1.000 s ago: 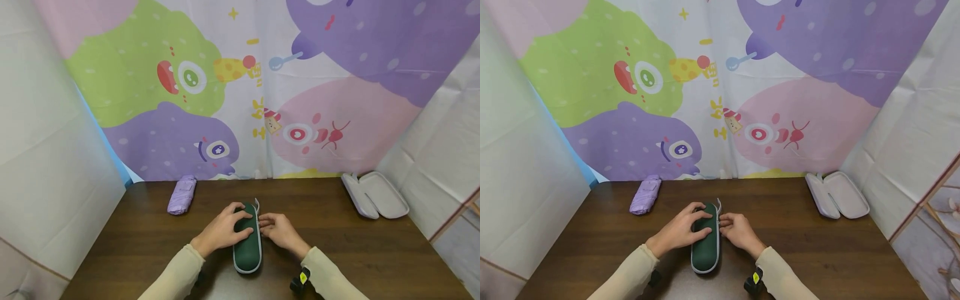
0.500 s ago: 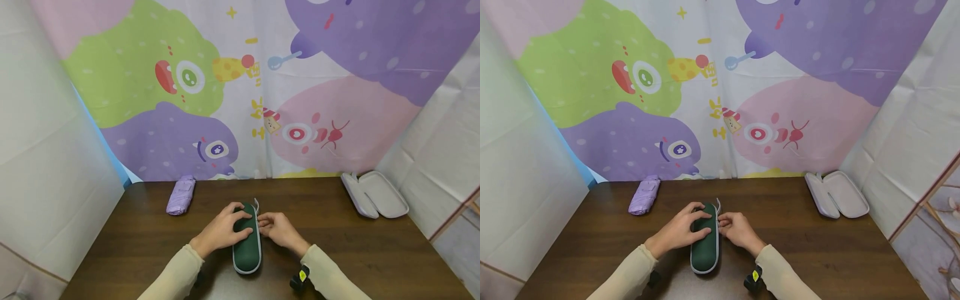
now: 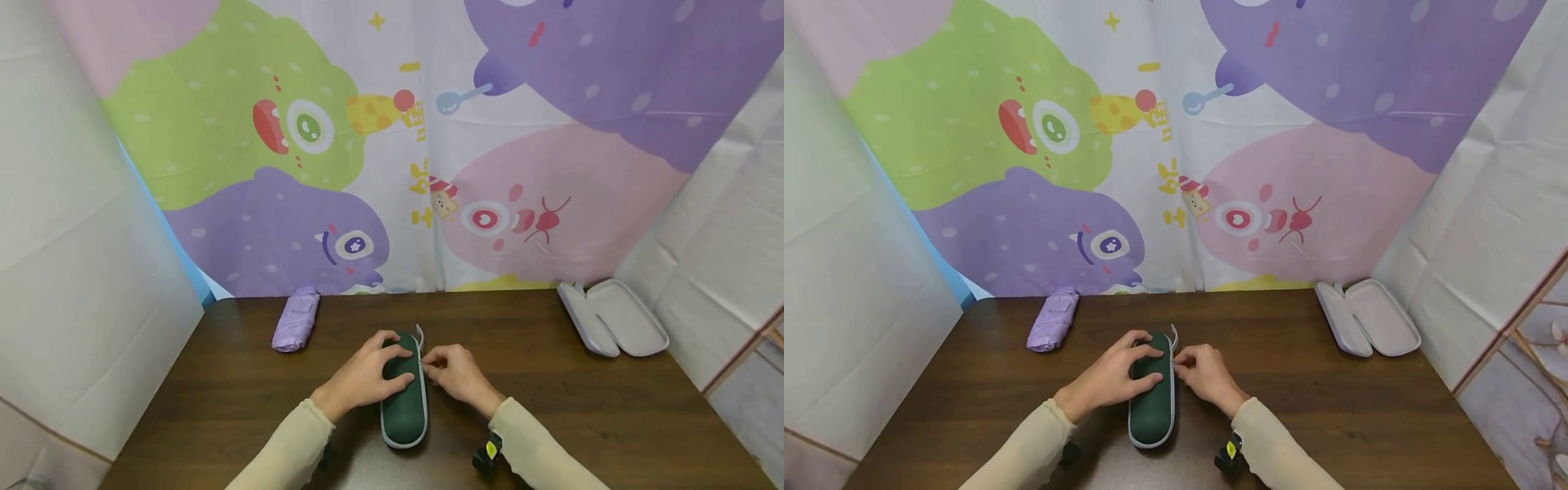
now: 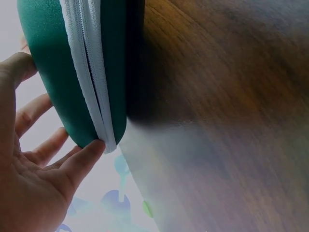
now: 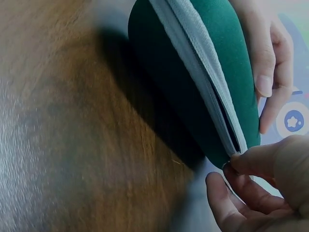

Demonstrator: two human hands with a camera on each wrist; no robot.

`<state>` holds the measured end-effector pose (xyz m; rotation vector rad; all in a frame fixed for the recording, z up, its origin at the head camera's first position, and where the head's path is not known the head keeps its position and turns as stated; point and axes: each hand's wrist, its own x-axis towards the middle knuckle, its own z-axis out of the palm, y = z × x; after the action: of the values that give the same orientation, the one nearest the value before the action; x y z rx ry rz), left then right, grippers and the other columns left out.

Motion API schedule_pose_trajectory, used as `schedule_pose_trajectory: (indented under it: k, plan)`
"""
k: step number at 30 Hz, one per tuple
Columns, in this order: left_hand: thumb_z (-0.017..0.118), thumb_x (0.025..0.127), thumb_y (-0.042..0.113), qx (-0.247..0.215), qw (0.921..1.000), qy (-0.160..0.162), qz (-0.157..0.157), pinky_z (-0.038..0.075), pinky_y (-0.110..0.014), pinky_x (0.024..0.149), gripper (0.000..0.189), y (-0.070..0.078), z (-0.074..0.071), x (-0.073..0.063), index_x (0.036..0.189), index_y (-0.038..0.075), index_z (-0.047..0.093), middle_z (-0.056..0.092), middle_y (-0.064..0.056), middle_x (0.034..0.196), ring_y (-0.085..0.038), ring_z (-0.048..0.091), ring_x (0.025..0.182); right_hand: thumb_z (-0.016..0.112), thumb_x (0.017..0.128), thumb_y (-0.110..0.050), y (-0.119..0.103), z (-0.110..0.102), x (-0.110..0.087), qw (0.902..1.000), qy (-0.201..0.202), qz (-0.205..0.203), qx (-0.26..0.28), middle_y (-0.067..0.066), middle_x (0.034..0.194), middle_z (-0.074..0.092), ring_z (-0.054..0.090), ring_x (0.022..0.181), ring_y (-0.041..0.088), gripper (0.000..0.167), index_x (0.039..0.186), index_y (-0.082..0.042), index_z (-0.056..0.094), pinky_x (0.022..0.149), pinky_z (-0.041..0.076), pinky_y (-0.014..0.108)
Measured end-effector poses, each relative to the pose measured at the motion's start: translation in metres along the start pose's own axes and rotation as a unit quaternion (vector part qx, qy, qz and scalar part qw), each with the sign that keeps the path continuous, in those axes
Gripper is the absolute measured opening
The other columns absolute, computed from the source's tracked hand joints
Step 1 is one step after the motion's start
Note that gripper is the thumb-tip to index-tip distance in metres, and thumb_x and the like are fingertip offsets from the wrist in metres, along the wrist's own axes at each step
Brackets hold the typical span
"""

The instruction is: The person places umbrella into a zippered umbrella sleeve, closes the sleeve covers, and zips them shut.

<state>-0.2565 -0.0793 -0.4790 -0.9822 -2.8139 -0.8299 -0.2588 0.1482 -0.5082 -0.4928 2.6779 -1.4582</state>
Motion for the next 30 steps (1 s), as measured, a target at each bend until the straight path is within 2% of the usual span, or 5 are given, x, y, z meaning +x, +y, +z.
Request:
schedule_pose_trajectory:
  k: [6, 12, 20, 26, 30]
  plan:
    - [0.072, 0.095, 0.042, -0.003, 1.0000, -0.007, -0.002, 0.050, -0.048, 0.107, 0.039, -0.0003, 0.0000, 0.0012, 0.127, 0.019, 0.073, 0.051, -0.013, 0.145, -0.032, 0.053, 0.132, 0.075, 0.090, -0.003, -0.0001, -0.0009, 0.0009, 0.9986, 0.018, -0.009, -0.050, 0.001, 0.084, 0.074, 0.062, 0.061, 0.007, 0.009, 0.090, -0.012, 0.079, 0.058, 0.052, 0.024]
    - [0.072, 0.095, 0.042, -0.013, 0.9997, -0.017, -0.010, 0.047, -0.052, 0.109, 0.039, -0.0020, 0.0003, 0.0028, 0.126, 0.020, 0.073, 0.051, -0.011, 0.150, -0.034, 0.049, 0.138, 0.078, 0.087, -0.003, -0.0026, -0.0012, 0.0015, 0.9948, 0.031, -0.031, -0.092, -0.002, 0.084, 0.074, 0.063, 0.076, 0.008, 0.012, 0.083, -0.015, 0.078, 0.067, 0.053, 0.025]
    - [0.074, 0.093, 0.040, -0.022, 0.9994, -0.023, -0.011, 0.043, -0.052, 0.115, 0.038, -0.0023, 0.0007, 0.0055, 0.124, 0.018, 0.075, 0.053, -0.008, 0.154, -0.035, 0.046, 0.143, 0.077, 0.088, -0.005, -0.0031, -0.0029, -0.0001, 0.9939, 0.024, -0.028, -0.105, -0.004, 0.080, 0.073, 0.062, 0.073, 0.006, 0.010, 0.083, -0.013, 0.078, 0.066, 0.053, 0.024]
    - [0.075, 0.092, 0.039, -0.018, 0.9993, -0.032, 0.001, 0.044, -0.050, 0.114, 0.039, -0.0006, -0.0018, 0.0089, 0.123, 0.016, 0.076, 0.055, -0.010, 0.152, -0.034, 0.048, 0.142, 0.076, 0.086, -0.002, -0.0060, -0.0048, -0.0015, 0.9914, 0.026, -0.053, -0.117, -0.004, 0.076, 0.072, 0.062, 0.070, 0.006, 0.011, 0.080, -0.011, 0.078, 0.064, 0.053, 0.023]
    - [0.076, 0.092, 0.041, -0.017, 0.9992, -0.036, -0.004, 0.044, -0.050, 0.114, 0.040, -0.0008, -0.0029, 0.0085, 0.124, 0.016, 0.076, 0.055, -0.009, 0.152, -0.034, 0.048, 0.142, 0.075, 0.086, -0.001, -0.0080, -0.0052, -0.0022, 0.9904, 0.022, -0.062, -0.122, -0.004, 0.076, 0.073, 0.063, 0.069, 0.006, 0.011, 0.079, -0.010, 0.078, 0.063, 0.053, 0.022]
